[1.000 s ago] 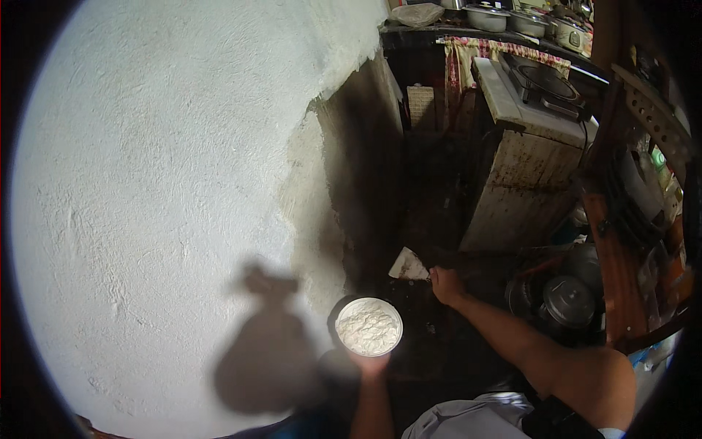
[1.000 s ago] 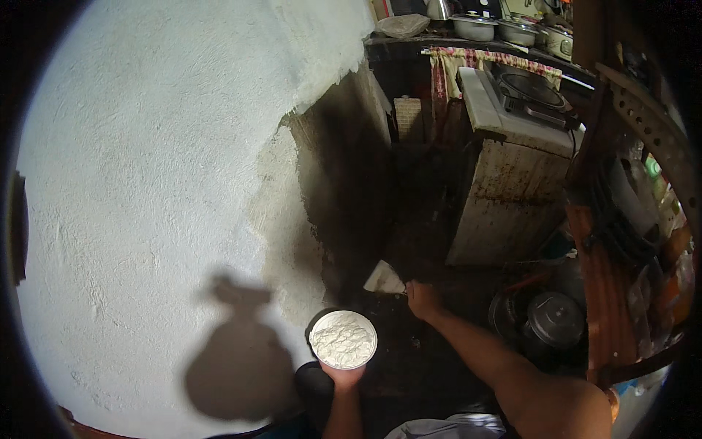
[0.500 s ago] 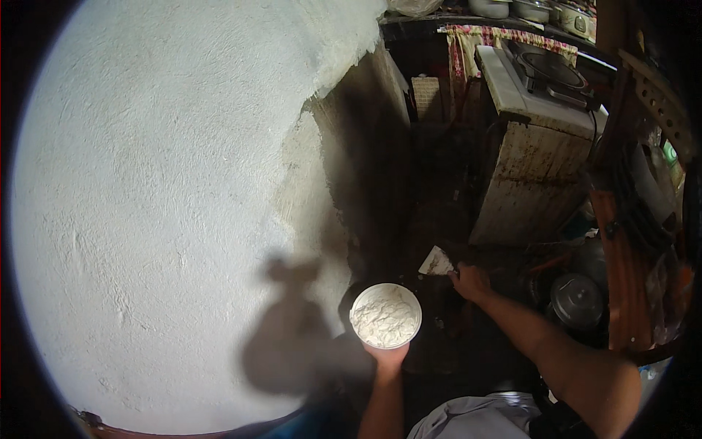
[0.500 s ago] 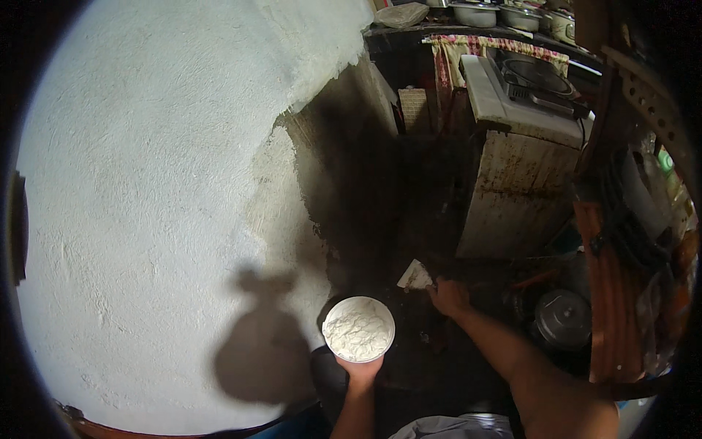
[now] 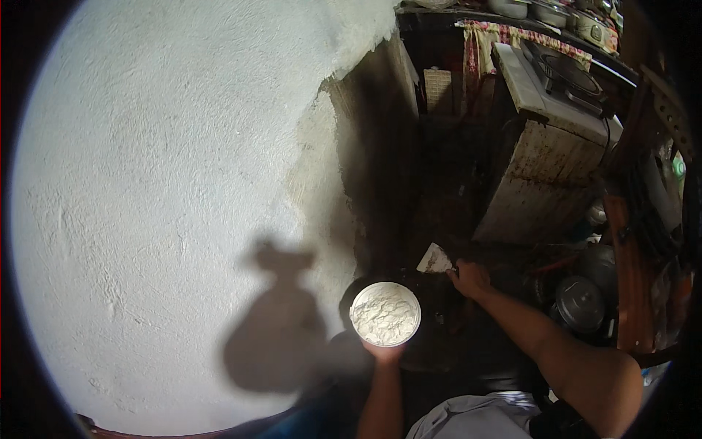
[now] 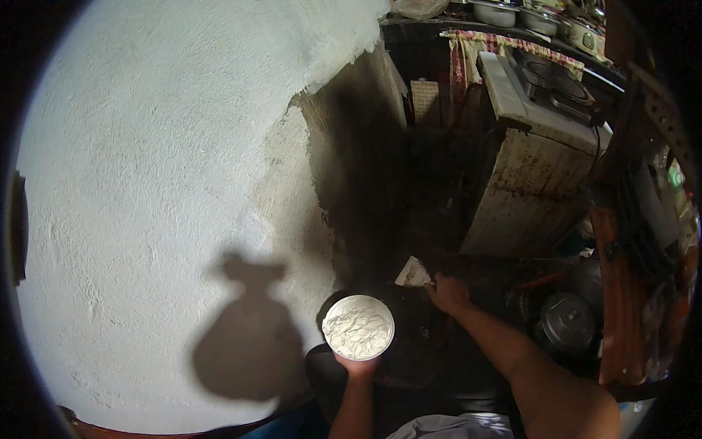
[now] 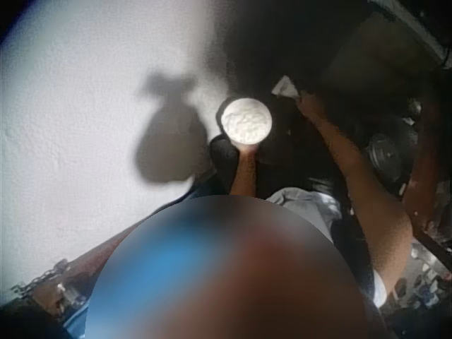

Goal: Apply and smooth plaster over a section of wall using a putty knife.

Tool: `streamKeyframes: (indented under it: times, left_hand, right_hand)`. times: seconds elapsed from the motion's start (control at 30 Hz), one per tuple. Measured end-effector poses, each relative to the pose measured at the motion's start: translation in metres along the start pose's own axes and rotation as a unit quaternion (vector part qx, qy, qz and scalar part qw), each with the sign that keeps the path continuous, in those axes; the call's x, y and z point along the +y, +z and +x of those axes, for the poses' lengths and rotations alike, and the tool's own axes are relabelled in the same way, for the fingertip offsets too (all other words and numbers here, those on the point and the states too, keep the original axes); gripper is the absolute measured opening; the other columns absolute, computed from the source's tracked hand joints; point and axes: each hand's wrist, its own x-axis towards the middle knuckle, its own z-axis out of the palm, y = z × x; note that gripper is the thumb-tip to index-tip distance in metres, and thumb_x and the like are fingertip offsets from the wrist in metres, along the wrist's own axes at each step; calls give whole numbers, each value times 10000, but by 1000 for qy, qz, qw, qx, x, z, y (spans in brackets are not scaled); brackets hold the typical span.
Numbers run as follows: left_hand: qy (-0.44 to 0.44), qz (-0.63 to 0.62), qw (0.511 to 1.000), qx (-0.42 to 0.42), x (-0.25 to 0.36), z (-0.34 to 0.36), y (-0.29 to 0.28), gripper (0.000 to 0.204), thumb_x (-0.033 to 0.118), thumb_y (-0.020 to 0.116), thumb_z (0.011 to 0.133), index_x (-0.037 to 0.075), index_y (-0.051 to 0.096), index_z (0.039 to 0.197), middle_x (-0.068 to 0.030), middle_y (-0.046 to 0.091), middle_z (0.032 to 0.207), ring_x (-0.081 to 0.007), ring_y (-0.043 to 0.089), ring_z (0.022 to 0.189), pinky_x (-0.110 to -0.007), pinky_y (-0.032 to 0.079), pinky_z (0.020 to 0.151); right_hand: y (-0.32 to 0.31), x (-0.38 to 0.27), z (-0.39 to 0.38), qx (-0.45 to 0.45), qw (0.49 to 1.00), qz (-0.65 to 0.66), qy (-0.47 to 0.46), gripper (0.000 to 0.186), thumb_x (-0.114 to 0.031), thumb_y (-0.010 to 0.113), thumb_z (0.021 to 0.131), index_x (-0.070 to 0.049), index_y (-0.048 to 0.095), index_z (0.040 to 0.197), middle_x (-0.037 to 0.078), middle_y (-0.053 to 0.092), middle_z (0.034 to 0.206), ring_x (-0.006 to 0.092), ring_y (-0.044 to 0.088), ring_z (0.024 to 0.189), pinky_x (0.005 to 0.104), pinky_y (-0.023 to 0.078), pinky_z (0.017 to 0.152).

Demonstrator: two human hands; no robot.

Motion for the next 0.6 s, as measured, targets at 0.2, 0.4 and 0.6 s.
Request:
streamKeyframes:
  times: [0.2,0.4,0.6]
  left_hand:
    - [17,3,1000,-17,2,0,0,770,628,297,1043,79,428,1566,-193,470,1587,-431,465,1440,-607,360,1208]
    - [-1,4,999,-33,0,2,6,762,629,306,1044,87,432,1564,-179,478,1585,-411,467,1443,-587,356,1216]
    - [12,26,999,-27,1,0,5,767,636,306,1043,83,442,1557,-181,491,1574,-411,471,1439,-587,358,1214]
  right_hand:
    - [-2,-4,-1,0,1000,5,-2,467,-452,609,1011,-8,642,1155,247,737,986,457,707,990,553,557,854]
    - [-2,-1,-2,6,1000,15,-17,467,-461,618,1003,-16,652,1140,251,739,967,459,710,968,550,556,854]
    - [4,-5,1,15,1000,13,-24,459,-463,653,977,-35,670,1143,247,744,962,448,718,957,544,562,847]
